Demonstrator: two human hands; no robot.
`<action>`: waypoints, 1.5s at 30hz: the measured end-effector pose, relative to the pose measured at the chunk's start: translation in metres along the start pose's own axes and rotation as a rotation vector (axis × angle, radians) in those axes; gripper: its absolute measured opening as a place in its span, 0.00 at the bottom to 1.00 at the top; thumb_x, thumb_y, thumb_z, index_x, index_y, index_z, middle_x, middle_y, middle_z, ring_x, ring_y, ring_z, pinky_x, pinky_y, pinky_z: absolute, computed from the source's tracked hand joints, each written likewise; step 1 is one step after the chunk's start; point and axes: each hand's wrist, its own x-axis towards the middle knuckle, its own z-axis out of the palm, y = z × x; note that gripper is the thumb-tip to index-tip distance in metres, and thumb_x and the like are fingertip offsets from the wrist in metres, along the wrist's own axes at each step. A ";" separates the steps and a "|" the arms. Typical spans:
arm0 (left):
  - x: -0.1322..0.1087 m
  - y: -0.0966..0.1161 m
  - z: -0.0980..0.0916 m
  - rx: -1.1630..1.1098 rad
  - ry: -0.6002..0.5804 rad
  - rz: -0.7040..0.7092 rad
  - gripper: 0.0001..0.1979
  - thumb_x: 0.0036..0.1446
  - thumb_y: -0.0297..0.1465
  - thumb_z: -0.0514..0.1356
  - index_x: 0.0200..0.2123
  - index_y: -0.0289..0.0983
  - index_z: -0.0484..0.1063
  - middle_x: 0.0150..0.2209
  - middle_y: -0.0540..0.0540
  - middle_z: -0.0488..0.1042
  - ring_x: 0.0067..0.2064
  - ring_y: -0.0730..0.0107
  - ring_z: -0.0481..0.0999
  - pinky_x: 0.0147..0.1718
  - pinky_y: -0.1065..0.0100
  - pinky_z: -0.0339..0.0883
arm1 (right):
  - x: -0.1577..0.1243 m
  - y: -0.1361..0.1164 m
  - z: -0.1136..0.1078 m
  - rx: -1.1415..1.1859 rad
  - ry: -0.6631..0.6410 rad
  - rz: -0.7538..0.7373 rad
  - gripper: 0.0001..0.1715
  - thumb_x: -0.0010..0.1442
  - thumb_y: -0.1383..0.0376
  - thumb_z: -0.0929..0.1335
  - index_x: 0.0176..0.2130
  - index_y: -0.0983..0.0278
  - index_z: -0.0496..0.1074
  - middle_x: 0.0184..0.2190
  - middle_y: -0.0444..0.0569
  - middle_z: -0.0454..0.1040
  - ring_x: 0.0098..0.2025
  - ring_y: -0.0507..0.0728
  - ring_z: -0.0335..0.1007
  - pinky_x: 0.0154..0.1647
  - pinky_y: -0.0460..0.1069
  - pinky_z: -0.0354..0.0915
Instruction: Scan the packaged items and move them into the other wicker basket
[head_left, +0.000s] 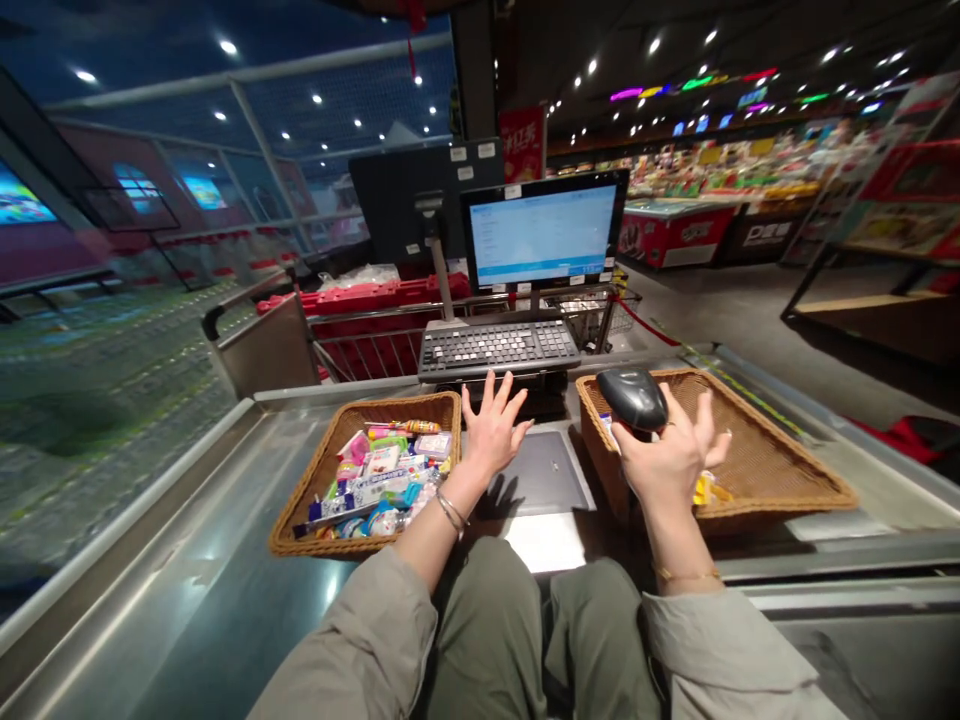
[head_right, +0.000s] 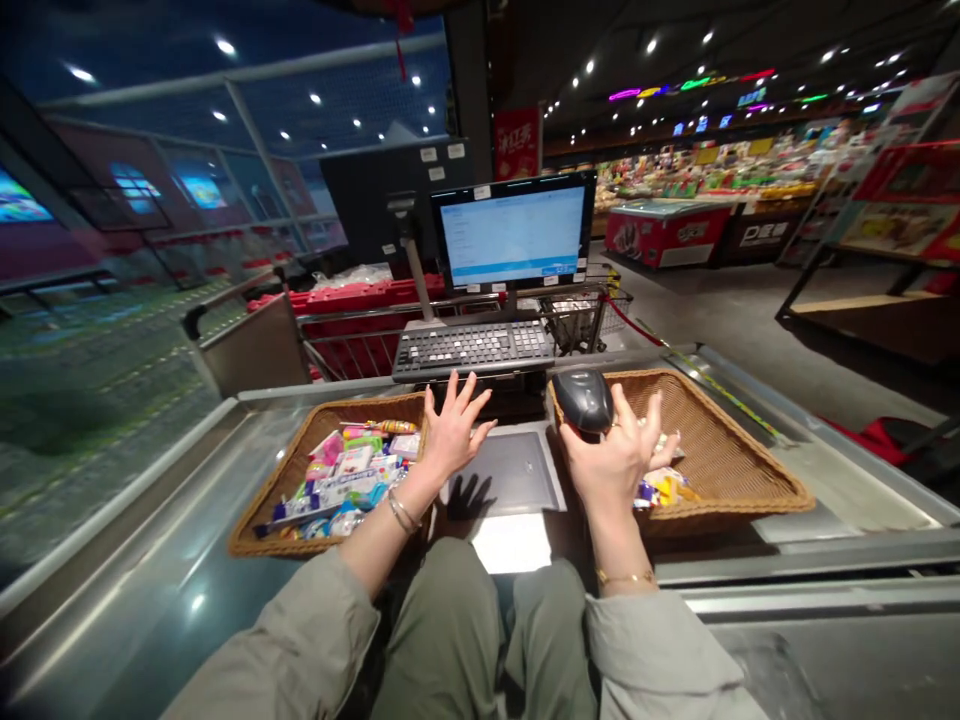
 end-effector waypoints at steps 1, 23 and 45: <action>-0.005 -0.009 -0.002 0.008 0.000 -0.023 0.25 0.68 0.43 0.55 0.66 0.46 0.66 0.74 0.43 0.53 0.76 0.49 0.43 0.69 0.30 0.35 | -0.002 -0.006 0.005 0.010 -0.024 -0.014 0.36 0.53 0.50 0.71 0.56 0.64 0.74 0.59 0.61 0.74 0.72 0.74 0.49 0.69 0.78 0.33; -0.095 -0.165 -0.036 0.200 -0.331 -0.392 0.23 0.64 0.39 0.60 0.62 0.48 0.72 0.74 0.40 0.54 0.75 0.38 0.44 0.66 0.23 0.36 | -0.063 -0.063 0.076 0.077 -0.241 -0.219 0.14 0.55 0.54 0.70 0.33 0.62 0.78 0.58 0.58 0.76 0.73 0.73 0.48 0.68 0.80 0.36; -0.103 -0.157 -0.040 0.123 -0.678 -0.261 0.07 0.56 0.29 0.65 0.39 0.40 0.81 0.70 0.41 0.64 0.74 0.36 0.49 0.64 0.20 0.28 | -0.069 -0.052 0.078 0.046 -0.252 -0.238 0.15 0.55 0.53 0.69 0.30 0.62 0.76 0.58 0.57 0.76 0.72 0.74 0.50 0.68 0.78 0.37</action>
